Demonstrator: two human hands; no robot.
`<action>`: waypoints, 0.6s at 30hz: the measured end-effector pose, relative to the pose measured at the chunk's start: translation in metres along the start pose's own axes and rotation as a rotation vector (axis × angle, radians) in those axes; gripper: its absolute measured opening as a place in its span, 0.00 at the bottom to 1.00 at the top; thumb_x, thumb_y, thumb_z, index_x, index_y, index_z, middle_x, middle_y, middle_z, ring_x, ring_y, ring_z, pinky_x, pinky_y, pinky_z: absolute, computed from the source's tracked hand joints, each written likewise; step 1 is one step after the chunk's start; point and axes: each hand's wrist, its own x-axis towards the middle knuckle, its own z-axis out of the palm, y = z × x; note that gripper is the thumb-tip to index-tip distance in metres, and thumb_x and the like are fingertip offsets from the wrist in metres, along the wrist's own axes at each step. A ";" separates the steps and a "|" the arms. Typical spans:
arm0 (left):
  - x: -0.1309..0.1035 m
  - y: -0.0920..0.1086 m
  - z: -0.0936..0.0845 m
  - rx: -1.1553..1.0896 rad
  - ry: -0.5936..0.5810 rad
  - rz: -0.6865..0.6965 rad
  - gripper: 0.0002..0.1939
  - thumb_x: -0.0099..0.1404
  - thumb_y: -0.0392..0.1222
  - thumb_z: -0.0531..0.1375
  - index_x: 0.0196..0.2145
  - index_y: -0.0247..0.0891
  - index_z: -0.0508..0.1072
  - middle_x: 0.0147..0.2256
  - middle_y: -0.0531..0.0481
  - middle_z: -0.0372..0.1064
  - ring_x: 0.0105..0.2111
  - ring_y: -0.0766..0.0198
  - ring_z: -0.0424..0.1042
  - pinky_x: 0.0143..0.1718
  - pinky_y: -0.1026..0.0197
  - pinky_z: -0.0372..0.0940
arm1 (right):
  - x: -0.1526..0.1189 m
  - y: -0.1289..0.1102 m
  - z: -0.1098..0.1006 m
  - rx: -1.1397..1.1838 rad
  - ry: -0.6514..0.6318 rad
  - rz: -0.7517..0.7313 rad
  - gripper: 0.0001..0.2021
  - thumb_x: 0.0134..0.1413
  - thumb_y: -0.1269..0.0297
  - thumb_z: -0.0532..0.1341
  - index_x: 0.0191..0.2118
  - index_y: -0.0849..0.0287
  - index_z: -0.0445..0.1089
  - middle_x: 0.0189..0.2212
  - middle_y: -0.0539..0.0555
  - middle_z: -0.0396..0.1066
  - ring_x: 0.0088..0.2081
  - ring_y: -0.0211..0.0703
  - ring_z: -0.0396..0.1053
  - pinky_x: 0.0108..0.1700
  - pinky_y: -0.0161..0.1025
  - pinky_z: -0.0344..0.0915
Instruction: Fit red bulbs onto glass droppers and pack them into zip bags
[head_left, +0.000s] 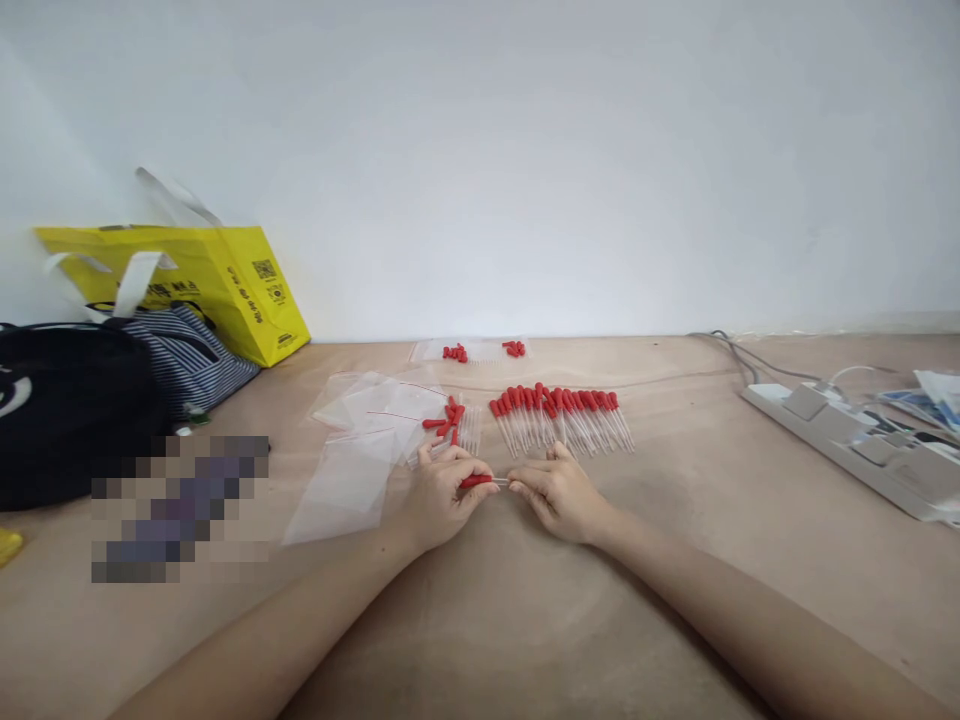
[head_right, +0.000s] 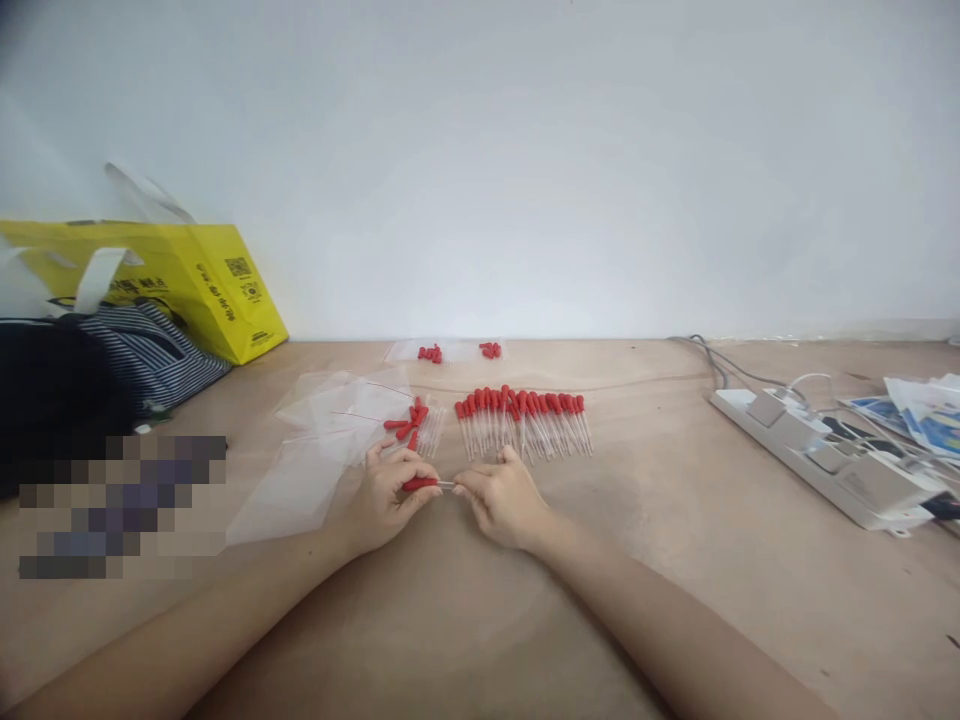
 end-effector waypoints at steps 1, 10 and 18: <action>0.001 -0.001 0.000 0.006 -0.004 -0.008 0.08 0.59 0.45 0.54 0.28 0.41 0.69 0.27 0.56 0.70 0.32 0.64 0.67 0.51 0.49 0.40 | 0.001 0.001 -0.001 -0.037 -0.005 -0.006 0.10 0.57 0.68 0.48 0.35 0.59 0.67 0.26 0.50 0.69 0.27 0.34 0.61 0.32 0.36 0.43; 0.008 -0.020 -0.006 0.150 0.208 -0.250 0.17 0.57 0.48 0.56 0.44 0.42 0.63 0.43 0.48 0.66 0.44 0.55 0.62 0.46 0.49 0.45 | 0.003 0.011 0.007 0.016 0.038 0.235 0.12 0.53 0.70 0.50 0.42 0.59 0.65 0.31 0.52 0.70 0.31 0.38 0.64 0.32 0.34 0.51; 0.006 -0.028 -0.005 0.284 0.249 -0.372 0.12 0.55 0.42 0.57 0.39 0.43 0.65 0.40 0.48 0.67 0.43 0.53 0.61 0.45 0.47 0.45 | 0.044 0.019 0.024 -0.124 0.247 0.593 0.09 0.49 0.70 0.50 0.36 0.59 0.65 0.27 0.52 0.71 0.32 0.40 0.66 0.35 0.37 0.47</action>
